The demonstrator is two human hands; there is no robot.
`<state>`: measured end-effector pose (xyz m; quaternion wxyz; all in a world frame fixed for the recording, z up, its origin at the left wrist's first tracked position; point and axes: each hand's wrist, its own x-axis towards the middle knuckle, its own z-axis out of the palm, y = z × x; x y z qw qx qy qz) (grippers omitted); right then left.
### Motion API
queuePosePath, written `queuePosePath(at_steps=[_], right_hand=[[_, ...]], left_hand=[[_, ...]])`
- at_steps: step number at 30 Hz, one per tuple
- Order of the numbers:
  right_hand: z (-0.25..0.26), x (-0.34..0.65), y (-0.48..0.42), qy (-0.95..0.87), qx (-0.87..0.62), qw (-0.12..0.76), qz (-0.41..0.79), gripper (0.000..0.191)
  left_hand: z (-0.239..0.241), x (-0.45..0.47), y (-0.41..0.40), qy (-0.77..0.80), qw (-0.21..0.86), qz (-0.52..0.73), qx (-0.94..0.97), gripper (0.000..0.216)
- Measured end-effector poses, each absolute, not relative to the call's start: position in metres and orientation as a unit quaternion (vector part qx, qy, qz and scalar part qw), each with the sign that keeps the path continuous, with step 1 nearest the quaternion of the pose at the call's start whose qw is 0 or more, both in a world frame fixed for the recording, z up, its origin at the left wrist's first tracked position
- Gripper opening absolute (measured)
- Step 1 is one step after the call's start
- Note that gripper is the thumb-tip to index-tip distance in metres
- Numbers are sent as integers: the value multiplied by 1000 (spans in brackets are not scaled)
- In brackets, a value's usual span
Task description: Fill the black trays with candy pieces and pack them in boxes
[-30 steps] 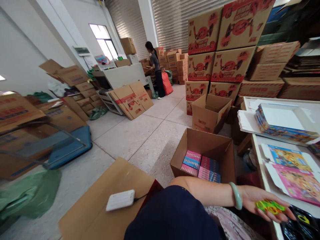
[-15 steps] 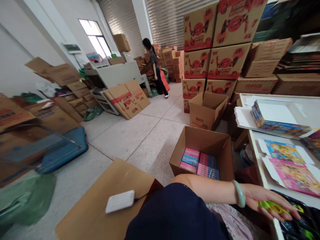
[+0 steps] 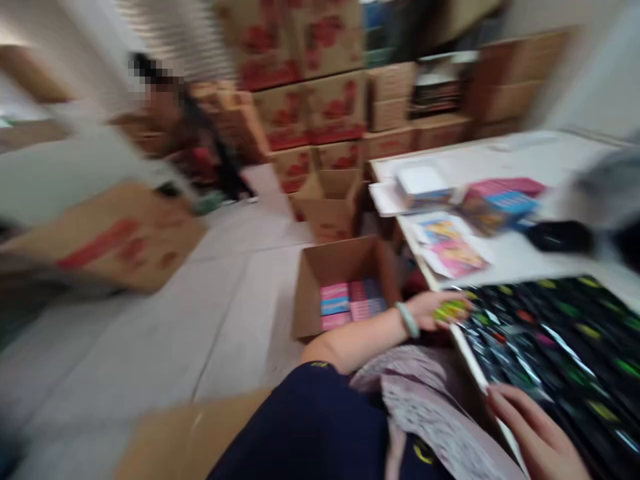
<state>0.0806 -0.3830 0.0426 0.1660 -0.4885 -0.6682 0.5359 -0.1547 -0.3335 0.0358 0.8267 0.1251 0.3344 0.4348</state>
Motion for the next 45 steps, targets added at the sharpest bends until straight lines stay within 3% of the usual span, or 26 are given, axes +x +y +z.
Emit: queuePosePath(at_steps=[5, 13, 17, 23, 30, 35, 45], right_hand=[[48, 67, -375, -525, -470, 280, 651, 34], [17, 85, -365, -372, -493, 426, 661, 36], [16, 98, -366, -362, -522, 433, 640, 34], [21, 128, -358, -316, -576, 458, 599, 36], [18, 182, -363, -294, -620, 465, 559, 39], [20, 221, -363, -295, -635, 457, 549, 38], [45, 278, -312, -384, -632, 455, 496, 28]], left_hand=[[56, -159, -291, 380, 808, 431, 134, 20], [55, -88, -187, 394, 830, 351, 179, 31], [66, -26, -124, 380, 836, 346, 194, 26], [77, 75, -58, 306, 875, 319, 195, 45], [67, 146, -48, 291, 888, 280, 219, 61], [66, 182, -37, 318, 880, 269, 230, 54], [73, 222, -48, 273, 882, 190, 333, 66]])
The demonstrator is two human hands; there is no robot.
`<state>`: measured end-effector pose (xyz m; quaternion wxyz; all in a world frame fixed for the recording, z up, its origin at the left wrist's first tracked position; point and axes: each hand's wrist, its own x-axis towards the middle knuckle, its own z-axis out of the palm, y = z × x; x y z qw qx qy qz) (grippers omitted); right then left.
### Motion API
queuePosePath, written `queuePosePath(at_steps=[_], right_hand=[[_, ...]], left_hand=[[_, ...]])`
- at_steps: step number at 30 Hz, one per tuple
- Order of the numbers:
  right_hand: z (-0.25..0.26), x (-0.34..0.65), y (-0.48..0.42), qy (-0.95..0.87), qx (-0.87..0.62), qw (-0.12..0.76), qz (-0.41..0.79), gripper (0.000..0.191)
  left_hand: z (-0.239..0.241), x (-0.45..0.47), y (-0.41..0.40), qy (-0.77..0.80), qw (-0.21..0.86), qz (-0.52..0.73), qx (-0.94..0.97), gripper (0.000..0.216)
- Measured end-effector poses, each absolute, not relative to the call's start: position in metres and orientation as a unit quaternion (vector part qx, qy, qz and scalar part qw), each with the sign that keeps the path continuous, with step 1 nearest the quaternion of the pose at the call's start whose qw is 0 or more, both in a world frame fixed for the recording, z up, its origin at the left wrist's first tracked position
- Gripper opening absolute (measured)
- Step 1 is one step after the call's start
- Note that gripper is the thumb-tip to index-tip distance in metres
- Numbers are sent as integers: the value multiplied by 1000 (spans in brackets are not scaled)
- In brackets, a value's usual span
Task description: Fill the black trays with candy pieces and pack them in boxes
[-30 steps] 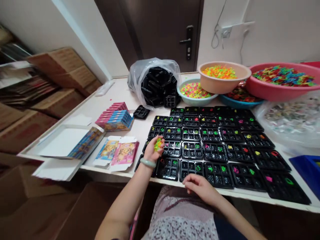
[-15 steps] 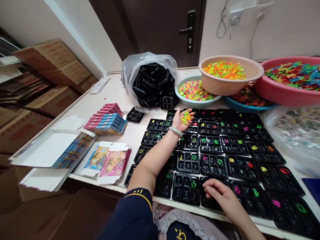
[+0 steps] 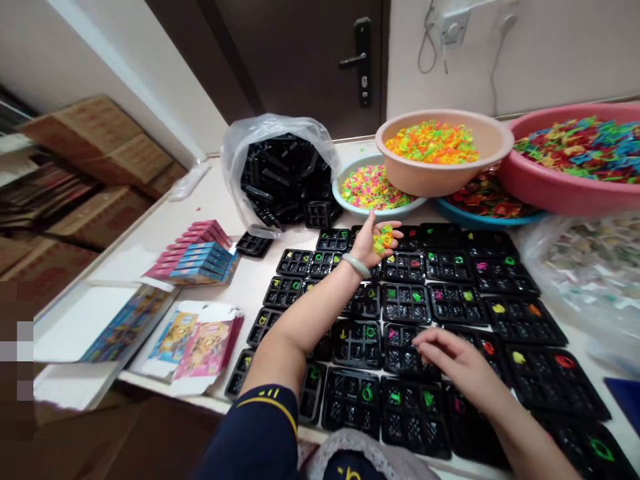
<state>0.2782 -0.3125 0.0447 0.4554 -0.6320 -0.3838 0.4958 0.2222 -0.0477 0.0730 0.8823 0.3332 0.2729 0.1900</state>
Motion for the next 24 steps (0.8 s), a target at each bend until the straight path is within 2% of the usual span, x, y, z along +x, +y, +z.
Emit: queuePosePath(at_steps=[2, 7, 9, 16, 24], right_hand=[[58, 290, -294, -403, -636, 477, 453, 27], [73, 312, -269, -398, -649, 547, 348, 27], [69, 316, -273, -371, -660, 564, 330, 25], [31, 317, -304, -278, -685, 590, 324, 22], [11, 312, -321, -220, -684, 600, 351, 26]], left_hand=[[71, 224, -59, 254, 889, 159, 346, 63], [70, 203, -71, 250, 882, 137, 375, 25], [70, 183, -71, 271, 869, 150, 385, 19], [50, 116, -91, 337, 863, 127, 354, 25], [34, 107, -97, 351, 870, 123, 324, 24]])
